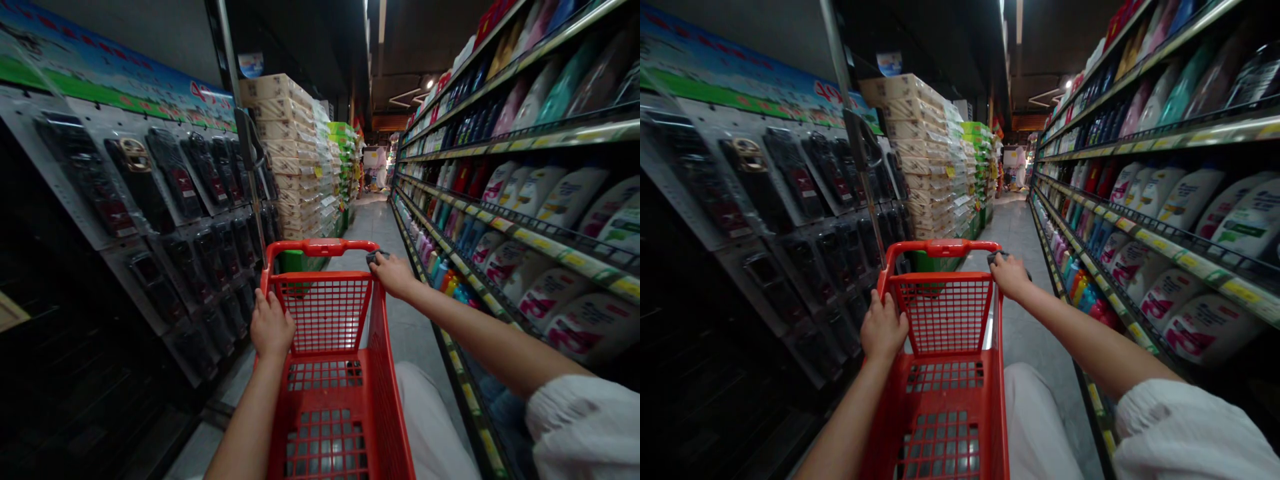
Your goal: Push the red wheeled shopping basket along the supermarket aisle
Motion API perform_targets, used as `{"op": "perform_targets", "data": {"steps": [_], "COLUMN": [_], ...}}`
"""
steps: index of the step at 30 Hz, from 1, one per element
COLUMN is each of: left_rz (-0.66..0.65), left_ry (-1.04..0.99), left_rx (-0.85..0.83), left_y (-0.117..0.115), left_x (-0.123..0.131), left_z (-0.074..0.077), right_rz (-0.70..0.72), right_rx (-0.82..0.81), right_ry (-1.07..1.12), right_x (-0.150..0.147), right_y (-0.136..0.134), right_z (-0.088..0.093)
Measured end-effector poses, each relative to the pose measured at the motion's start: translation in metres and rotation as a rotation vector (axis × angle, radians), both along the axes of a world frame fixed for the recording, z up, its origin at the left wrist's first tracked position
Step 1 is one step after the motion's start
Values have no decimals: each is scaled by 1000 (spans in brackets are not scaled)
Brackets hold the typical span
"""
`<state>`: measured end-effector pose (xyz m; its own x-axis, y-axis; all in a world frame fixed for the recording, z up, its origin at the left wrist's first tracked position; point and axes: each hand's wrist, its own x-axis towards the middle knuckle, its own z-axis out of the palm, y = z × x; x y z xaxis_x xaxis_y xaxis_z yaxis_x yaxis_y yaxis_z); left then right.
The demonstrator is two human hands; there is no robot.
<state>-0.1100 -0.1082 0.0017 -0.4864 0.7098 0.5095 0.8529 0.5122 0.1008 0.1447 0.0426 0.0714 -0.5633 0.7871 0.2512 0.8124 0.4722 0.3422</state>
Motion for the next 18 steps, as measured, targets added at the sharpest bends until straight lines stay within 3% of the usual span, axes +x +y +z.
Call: {"op": "perform_targets", "data": {"steps": [5, 8, 12, 18], "left_rz": [13, 13, 8, 29], "left_ry": [-18, -27, -37, -36], "left_rx": [0, -6, -15, -17], "left_y": [-1, -2, -2, -1], "left_x": [2, 3, 3, 2], "left_z": [3, 4, 5, 5], "right_rz": [86, 159, 169, 144], "right_rx": [-28, -63, -81, -66], "right_ry": [-43, -47, -29, 91], "right_x": [12, 23, 30, 19], "right_y": [-60, -75, -60, -3], "right_z": [-40, -50, -44, -26]}}
